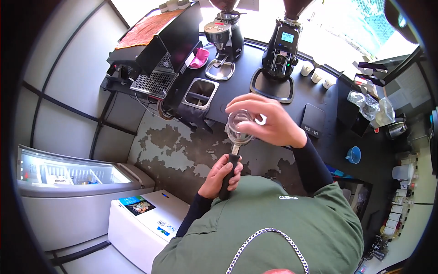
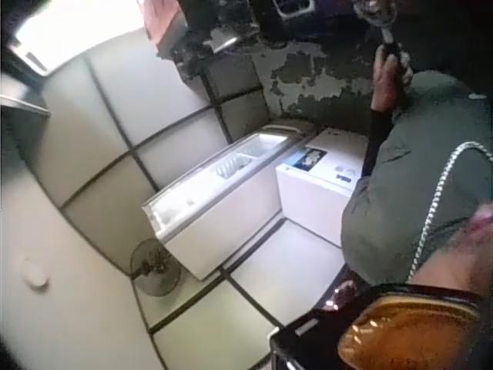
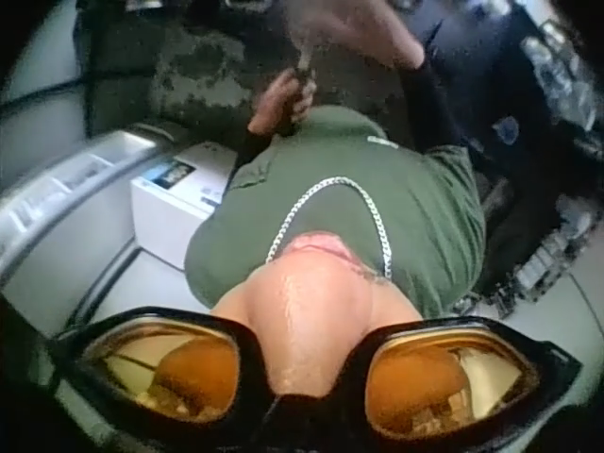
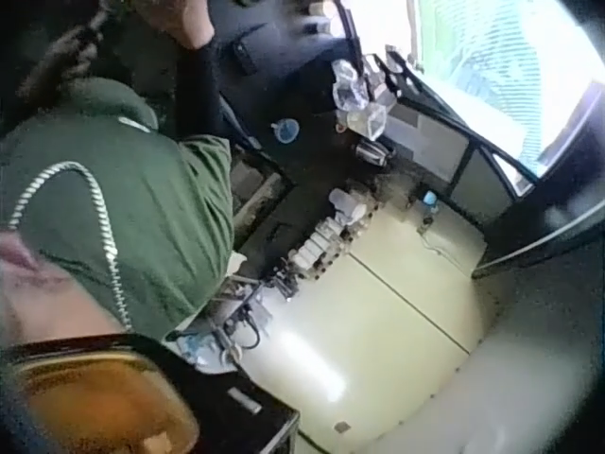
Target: Brewing coffee using an espresso machine, grinder, and scales.
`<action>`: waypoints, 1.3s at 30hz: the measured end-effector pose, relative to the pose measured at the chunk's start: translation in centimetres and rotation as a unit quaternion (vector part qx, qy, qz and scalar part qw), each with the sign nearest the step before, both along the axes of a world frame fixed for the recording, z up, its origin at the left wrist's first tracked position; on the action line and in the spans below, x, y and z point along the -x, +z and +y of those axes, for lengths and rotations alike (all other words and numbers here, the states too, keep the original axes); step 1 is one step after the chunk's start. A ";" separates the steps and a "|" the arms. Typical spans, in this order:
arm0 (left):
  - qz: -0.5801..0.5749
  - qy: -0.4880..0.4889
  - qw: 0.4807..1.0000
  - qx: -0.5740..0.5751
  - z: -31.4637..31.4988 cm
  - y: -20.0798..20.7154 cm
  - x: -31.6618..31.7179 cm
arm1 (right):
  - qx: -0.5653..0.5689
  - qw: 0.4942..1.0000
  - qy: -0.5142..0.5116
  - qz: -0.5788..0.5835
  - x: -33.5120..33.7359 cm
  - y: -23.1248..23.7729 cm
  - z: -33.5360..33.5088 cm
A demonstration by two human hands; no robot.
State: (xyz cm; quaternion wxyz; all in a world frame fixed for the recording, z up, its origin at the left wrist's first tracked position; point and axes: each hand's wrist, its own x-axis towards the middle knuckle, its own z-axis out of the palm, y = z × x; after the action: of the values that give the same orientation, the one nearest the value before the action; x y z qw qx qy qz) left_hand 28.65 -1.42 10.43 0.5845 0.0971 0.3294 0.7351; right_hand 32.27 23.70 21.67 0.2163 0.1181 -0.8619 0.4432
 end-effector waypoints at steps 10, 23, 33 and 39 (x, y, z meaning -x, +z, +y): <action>0.091 -0.182 0.978 0.050 -4.3 1.6 7.4 | 0.335 0.939 0.026 -0.068 0.7 -7.3 -7.1; 0.134 -0.336 0.931 0.060 -4.3 3.7 8.7 | 0.278 0.903 0.290 -0.150 2.3 -5.9 -4.9; 0.136 -0.225 0.959 0.107 -5.2 3.7 8.5 | 0.416 0.907 0.007 -0.061 2.2 -8.1 -9.0; 0.140 -0.146 0.975 0.095 -5.0 3.7 7.9 | 0.470 0.870 -0.139 0.047 4.3 -8.2 -8.9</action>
State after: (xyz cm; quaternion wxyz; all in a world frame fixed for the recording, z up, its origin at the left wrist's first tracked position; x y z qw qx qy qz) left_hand 20.73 -6.40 14.10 0.6397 0.1903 0.4589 0.5865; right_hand 27.98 14.82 13.48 0.3463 -0.0981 -0.5483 0.7549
